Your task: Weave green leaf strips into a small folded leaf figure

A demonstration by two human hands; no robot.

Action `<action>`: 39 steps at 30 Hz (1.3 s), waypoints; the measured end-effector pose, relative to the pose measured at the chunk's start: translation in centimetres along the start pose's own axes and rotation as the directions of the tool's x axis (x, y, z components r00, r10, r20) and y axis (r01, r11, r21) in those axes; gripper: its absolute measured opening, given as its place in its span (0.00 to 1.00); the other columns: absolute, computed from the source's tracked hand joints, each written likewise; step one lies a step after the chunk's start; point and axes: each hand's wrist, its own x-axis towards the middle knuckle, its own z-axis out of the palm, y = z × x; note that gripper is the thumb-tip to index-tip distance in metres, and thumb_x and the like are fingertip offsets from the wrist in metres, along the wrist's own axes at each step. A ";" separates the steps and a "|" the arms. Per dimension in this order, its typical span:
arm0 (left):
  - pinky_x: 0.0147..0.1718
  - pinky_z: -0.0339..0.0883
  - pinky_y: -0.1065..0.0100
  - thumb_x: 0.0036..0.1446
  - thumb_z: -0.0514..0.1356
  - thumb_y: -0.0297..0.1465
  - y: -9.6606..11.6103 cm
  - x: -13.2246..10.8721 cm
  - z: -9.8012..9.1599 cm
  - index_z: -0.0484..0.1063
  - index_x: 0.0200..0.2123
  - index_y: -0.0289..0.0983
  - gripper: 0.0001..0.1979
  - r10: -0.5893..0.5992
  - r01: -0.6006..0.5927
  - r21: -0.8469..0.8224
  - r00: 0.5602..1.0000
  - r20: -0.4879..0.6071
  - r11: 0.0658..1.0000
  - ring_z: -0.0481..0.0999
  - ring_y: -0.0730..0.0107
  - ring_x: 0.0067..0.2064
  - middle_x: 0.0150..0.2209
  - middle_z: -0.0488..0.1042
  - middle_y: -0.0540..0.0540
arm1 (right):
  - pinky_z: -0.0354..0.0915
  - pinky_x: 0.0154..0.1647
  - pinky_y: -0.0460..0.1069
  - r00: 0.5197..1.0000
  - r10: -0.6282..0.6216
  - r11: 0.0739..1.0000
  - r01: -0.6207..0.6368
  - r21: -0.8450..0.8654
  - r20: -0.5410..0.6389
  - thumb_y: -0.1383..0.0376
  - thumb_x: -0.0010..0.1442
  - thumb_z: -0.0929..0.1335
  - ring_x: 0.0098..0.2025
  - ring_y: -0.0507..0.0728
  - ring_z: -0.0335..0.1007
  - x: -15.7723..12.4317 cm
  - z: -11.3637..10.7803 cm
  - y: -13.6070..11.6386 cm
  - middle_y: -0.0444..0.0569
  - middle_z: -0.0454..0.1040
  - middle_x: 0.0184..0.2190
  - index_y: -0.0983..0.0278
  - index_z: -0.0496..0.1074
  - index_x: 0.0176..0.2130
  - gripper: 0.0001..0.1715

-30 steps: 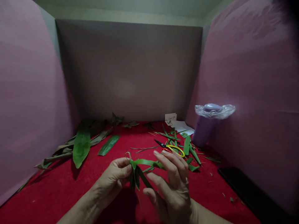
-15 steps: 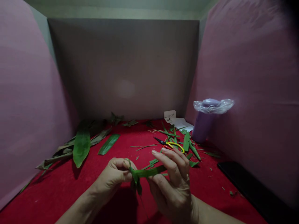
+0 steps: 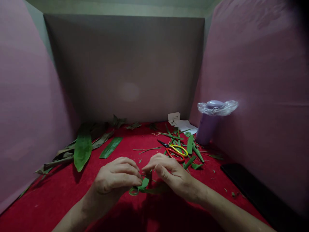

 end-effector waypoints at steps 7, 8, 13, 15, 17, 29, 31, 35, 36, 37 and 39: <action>0.38 0.67 0.63 0.52 0.61 0.31 0.0 -0.4 1.1 0.78 0.38 0.51 0.11 0.130 -0.127 0.121 0.991 -0.015 0.984 0.74 0.59 0.37 0.30 0.81 0.46 | 0.62 0.43 0.49 0.972 0.156 0.981 -0.173 0.085 0.177 0.60 0.62 0.62 0.41 0.54 0.65 -0.2 -0.3 0.0 0.45 0.72 0.35 0.61 0.73 0.39 0.12; 0.38 0.67 0.63 0.52 0.61 0.32 0.0 -0.4 1.2 0.79 0.37 0.51 0.10 0.147 -0.143 0.147 0.989 -0.013 0.979 0.75 0.59 0.36 0.29 0.81 0.46 | 0.63 0.41 0.48 0.964 0.185 0.975 -0.205 0.090 0.193 0.61 0.61 0.64 0.40 0.53 0.65 -0.3 -0.3 0.0 0.45 0.71 0.34 0.61 0.72 0.38 0.10; 0.33 0.68 0.64 0.57 0.57 0.29 0.5 0.4 0.9 0.77 0.36 0.40 0.09 0.397 -0.408 0.298 0.912 0.102 0.863 0.74 0.64 0.33 0.29 0.81 0.46 | 0.62 0.37 0.46 0.951 0.194 0.969 -0.224 0.103 0.242 0.61 0.56 0.68 0.36 0.52 0.63 -0.3 -0.6 -0.2 0.43 0.68 0.31 0.63 0.71 0.33 0.07; 0.33 0.68 0.64 0.58 0.55 0.28 0.7 0.6 0.9 0.76 0.35 0.37 0.09 0.449 -0.463 0.355 0.885 0.127 0.812 0.74 0.65 0.34 0.29 0.80 0.45 | 0.61 0.39 0.47 0.959 0.163 0.979 -0.186 0.079 0.232 0.62 0.55 0.70 0.36 0.51 0.63 -0.2 -0.8 -0.3 0.43 0.68 0.30 0.64 0.70 0.32 0.07; 0.33 0.68 0.64 0.60 0.54 0.28 0.9 0.7 0.9 0.75 0.35 0.36 0.10 0.453 -0.464 0.409 0.882 0.130 0.786 0.74 0.66 0.34 0.28 0.80 0.46 | 0.61 0.40 0.47 0.966 0.129 0.988 -0.145 0.059 0.223 0.64 0.54 0.71 0.35 0.51 0.63 -0.1 -1.0 -0.6 0.42 0.67 0.29 0.64 0.69 0.30 0.06; 0.41 0.66 0.63 0.59 0.55 0.24 0.7 0.1 0.8 0.75 0.33 0.33 0.09 0.535 -0.457 0.675 0.838 0.109 0.579 0.74 0.68 0.37 0.31 0.81 0.47 | 0.57 0.42 0.51 0.993 -0.110 0.976 0.115 -0.184 0.037 0.69 0.57 0.67 0.33 0.51 0.62 -0.6 -0.3 -0.8 0.43 0.68 0.28 0.65 0.68 0.32 0.01; 0.43 0.65 0.62 0.59 0.55 0.23 0.6 -0.2 0.9 0.75 0.34 0.33 0.09 0.546 -0.424 0.713 0.835 0.069 0.558 0.75 0.68 0.38 0.31 0.81 0.48 | 0.57 0.42 0.52 0.989 -0.149 0.968 0.142 -0.208 -0.019 0.68 0.58 0.66 0.33 0.52 0.61 -0.7 -0.2 -0.8 0.44 0.67 0.27 0.65 0.67 0.31 0.03; 0.46 0.64 0.61 0.59 0.55 0.23 0.5 -0.9 1.2 0.75 0.38 0.34 0.09 0.537 -0.390 0.773 0.840 0.077 0.500 0.75 0.68 0.40 0.35 0.81 0.49 | 0.55 0.44 0.54 0.985 -0.154 0.966 0.133 -0.223 -0.076 0.67 0.58 0.65 0.37 0.54 0.62 -0.7 0.0 -0.8 0.47 0.69 0.32 0.65 0.67 0.37 0.04; 0.47 0.64 0.61 0.59 0.54 0.23 0.4 -1.1 1.2 0.75 0.38 0.34 0.09 0.529 -0.390 0.782 0.844 0.092 0.486 0.75 0.68 0.41 0.36 0.81 0.49 | 0.55 0.44 0.55 0.984 -0.162 0.962 0.139 -0.234 -0.080 0.68 0.58 0.65 0.37 0.54 0.63 -0.7 0.0 -0.8 0.47 0.69 0.32 0.65 0.67 0.38 0.06; 0.48 0.63 0.61 0.59 0.54 0.22 0.4 -1.2 1.2 0.75 0.39 0.33 0.10 0.524 -0.392 0.787 0.846 0.105 0.476 0.75 0.68 0.42 0.37 0.81 0.48 | 0.55 0.43 0.55 0.980 -0.182 0.955 0.156 -0.254 -0.082 0.69 0.58 0.65 0.36 0.54 0.63 -0.7 0.1 -0.9 0.47 0.70 0.32 0.66 0.68 0.38 0.06; 0.50 0.62 0.61 0.59 0.53 0.21 0.4 -1.5 1.3 0.75 0.39 0.33 0.11 0.528 -0.395 0.797 0.841 0.114 0.457 0.75 0.68 0.43 0.37 0.80 0.48 | 0.55 0.42 0.55 0.963 -0.253 0.924 0.213 -0.316 -0.091 0.71 0.57 0.64 0.34 0.54 0.62 -0.7 0.3 -1.0 0.47 0.70 0.29 0.65 0.69 0.36 0.05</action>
